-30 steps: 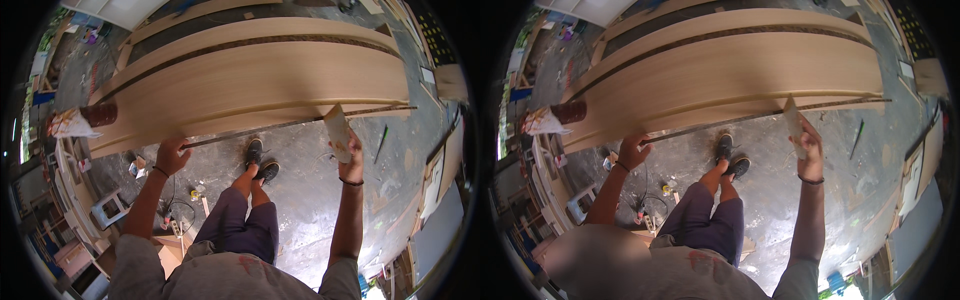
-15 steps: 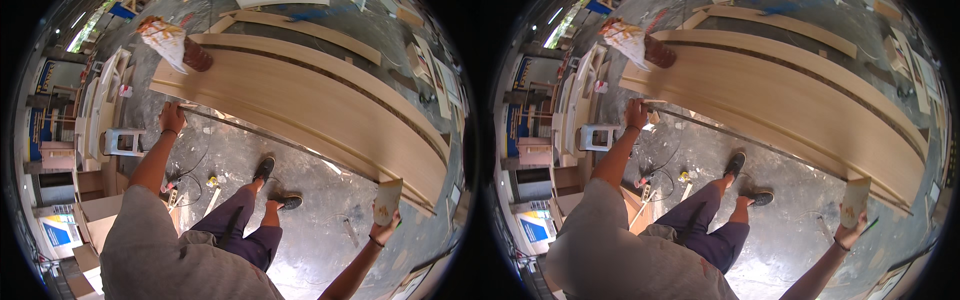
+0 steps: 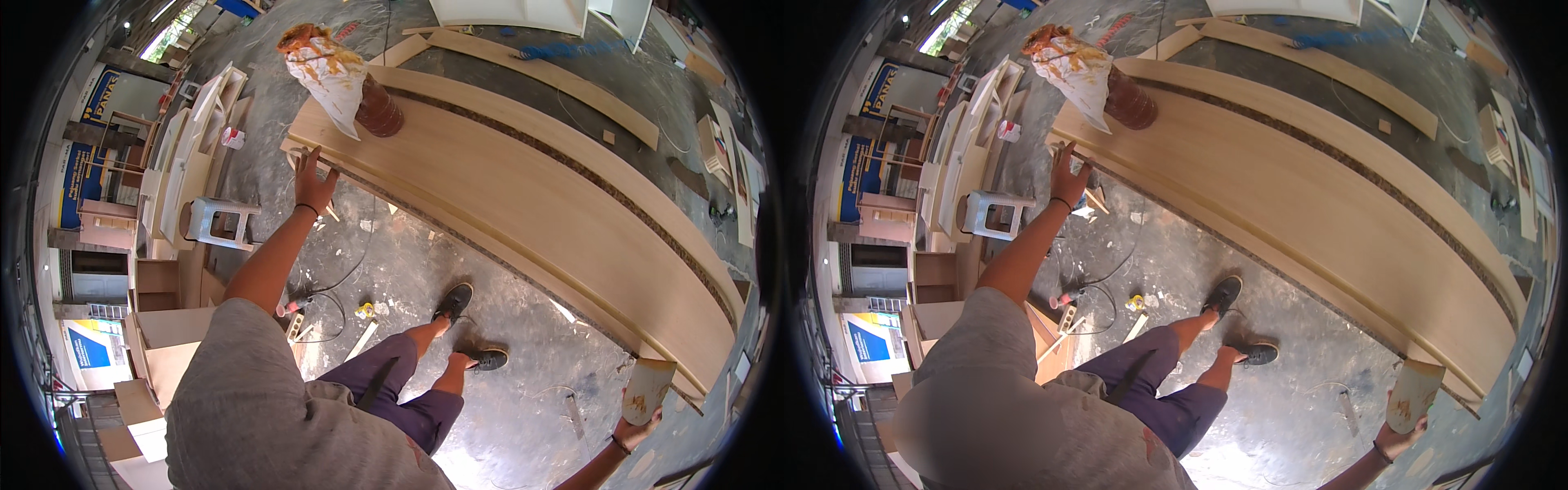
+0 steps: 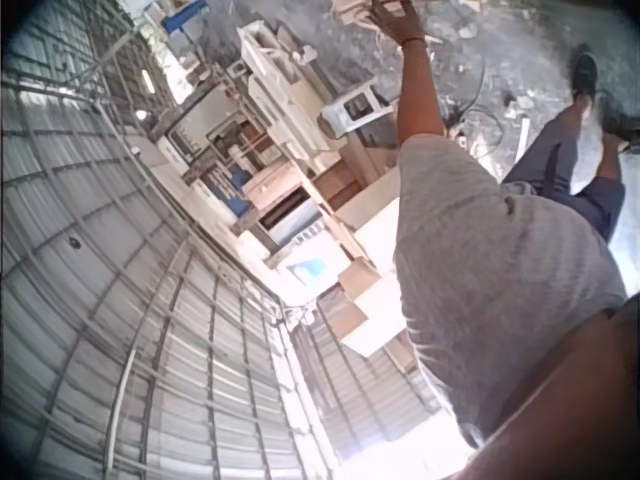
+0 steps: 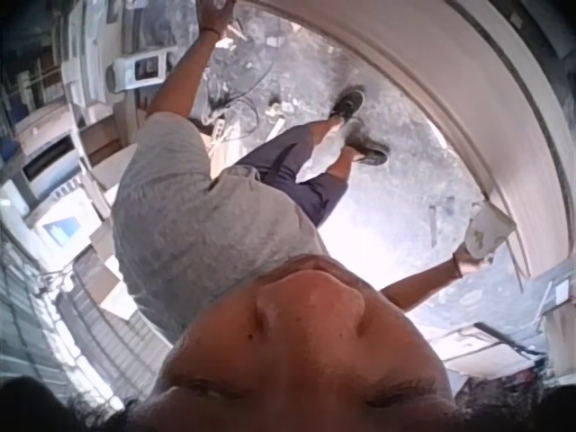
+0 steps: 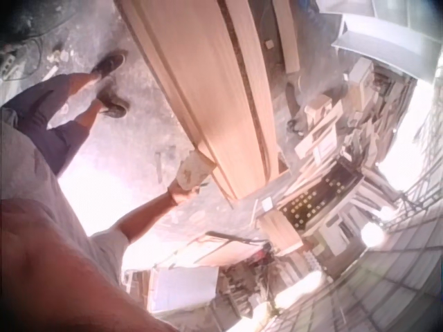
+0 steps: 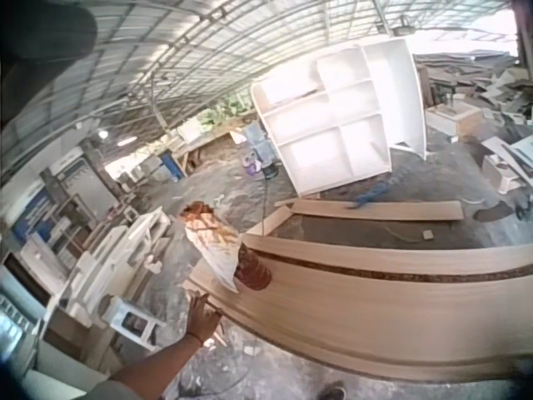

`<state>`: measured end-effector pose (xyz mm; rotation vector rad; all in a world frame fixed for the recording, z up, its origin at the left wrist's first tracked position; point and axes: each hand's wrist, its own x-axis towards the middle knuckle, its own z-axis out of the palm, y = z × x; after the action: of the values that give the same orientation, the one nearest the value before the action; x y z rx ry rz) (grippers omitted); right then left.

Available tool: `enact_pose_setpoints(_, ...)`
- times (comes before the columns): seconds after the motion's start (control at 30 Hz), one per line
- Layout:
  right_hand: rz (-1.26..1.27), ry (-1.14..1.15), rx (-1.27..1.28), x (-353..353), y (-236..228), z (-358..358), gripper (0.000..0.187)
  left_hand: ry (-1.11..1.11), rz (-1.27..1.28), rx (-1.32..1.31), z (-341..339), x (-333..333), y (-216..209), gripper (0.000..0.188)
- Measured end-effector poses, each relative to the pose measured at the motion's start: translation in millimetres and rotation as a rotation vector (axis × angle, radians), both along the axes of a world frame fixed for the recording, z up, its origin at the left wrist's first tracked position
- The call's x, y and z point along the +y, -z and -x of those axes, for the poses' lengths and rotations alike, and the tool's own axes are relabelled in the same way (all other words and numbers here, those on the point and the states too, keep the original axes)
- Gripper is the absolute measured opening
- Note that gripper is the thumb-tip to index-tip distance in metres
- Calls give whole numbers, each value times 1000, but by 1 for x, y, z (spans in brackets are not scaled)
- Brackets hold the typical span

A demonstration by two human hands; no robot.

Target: The person applies wood edging to the side of a large curved wooden board, using a small block and their hands to press and smooth it down.

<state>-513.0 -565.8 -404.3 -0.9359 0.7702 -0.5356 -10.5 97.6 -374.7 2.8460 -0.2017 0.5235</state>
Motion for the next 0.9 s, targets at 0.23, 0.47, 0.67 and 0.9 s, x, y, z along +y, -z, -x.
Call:
enact_pose_setpoints(0.23, 5, 53, 10, -1, 1, 6, 74, -66, -76, 80, -14, 9, -4, 73)
enact_pose_setpoints(0.47, 9, 22, -30, -5, 2, 10, 74, -176, -224, 137, -16, 8, -3, 69)
enact_pose_setpoints(0.67, -18, -14, -59, -12, 3, 15, 76, -178, -462, 98, -14, 8, -11, 66)
enact_pose_setpoints(0.9, -3, 47, -4, -4, -5, 6, 82, -188, -556, 106, -11, 5, -12, 66)
